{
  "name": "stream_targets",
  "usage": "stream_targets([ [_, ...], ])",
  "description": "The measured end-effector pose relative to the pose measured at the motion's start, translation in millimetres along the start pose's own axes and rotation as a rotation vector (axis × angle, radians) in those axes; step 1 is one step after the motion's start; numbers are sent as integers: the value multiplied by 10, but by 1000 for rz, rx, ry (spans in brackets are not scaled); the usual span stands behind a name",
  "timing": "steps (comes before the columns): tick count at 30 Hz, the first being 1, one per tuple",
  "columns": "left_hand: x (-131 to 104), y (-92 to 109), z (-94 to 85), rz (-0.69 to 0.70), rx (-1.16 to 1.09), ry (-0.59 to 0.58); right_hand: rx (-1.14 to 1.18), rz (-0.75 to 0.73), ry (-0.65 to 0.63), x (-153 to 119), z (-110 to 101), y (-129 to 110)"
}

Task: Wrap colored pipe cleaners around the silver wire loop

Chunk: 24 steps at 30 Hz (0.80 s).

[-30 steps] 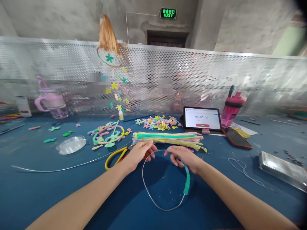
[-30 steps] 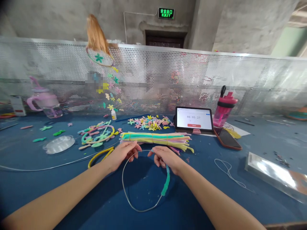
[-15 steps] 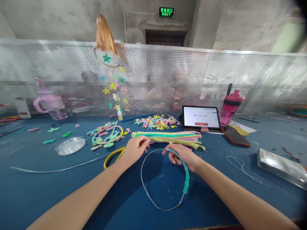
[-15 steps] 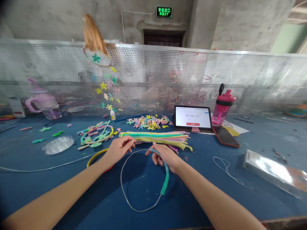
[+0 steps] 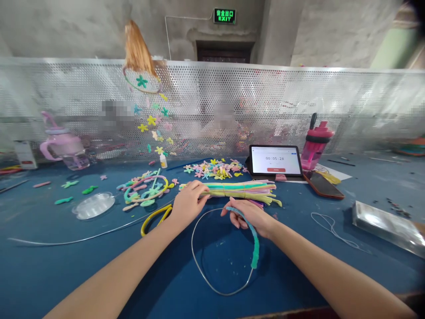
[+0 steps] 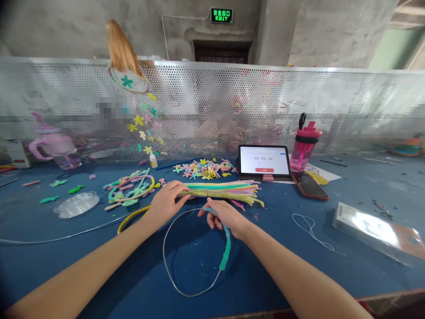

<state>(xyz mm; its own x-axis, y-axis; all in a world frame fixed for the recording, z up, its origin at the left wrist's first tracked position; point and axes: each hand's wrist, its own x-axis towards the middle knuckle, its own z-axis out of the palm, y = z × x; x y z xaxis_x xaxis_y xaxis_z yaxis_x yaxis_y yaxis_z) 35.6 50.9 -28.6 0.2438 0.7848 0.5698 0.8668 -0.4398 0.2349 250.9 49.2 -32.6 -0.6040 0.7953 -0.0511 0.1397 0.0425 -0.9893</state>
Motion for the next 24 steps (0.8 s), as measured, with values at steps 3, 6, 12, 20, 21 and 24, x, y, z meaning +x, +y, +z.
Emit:
stream_targets([
  [3,49,-38,80,28,127,-12,5,1,-8,7,5,6],
  [6,59,-71,143,24,227,-21,8,3,-13,12,8,-7],
  [12,66,-93,142,32,316,-57,-12,4,-27,17,7,-28],
  [20,81,-214,102,9,225,-84,-36,19,-22,20,20,-22],
  [21,81,-237,100,1,204,-87,-48,14,-24,22,21,-17],
  [24,84,-300,80,-13,126,-98,-182,-29,-18,30,27,0],
])
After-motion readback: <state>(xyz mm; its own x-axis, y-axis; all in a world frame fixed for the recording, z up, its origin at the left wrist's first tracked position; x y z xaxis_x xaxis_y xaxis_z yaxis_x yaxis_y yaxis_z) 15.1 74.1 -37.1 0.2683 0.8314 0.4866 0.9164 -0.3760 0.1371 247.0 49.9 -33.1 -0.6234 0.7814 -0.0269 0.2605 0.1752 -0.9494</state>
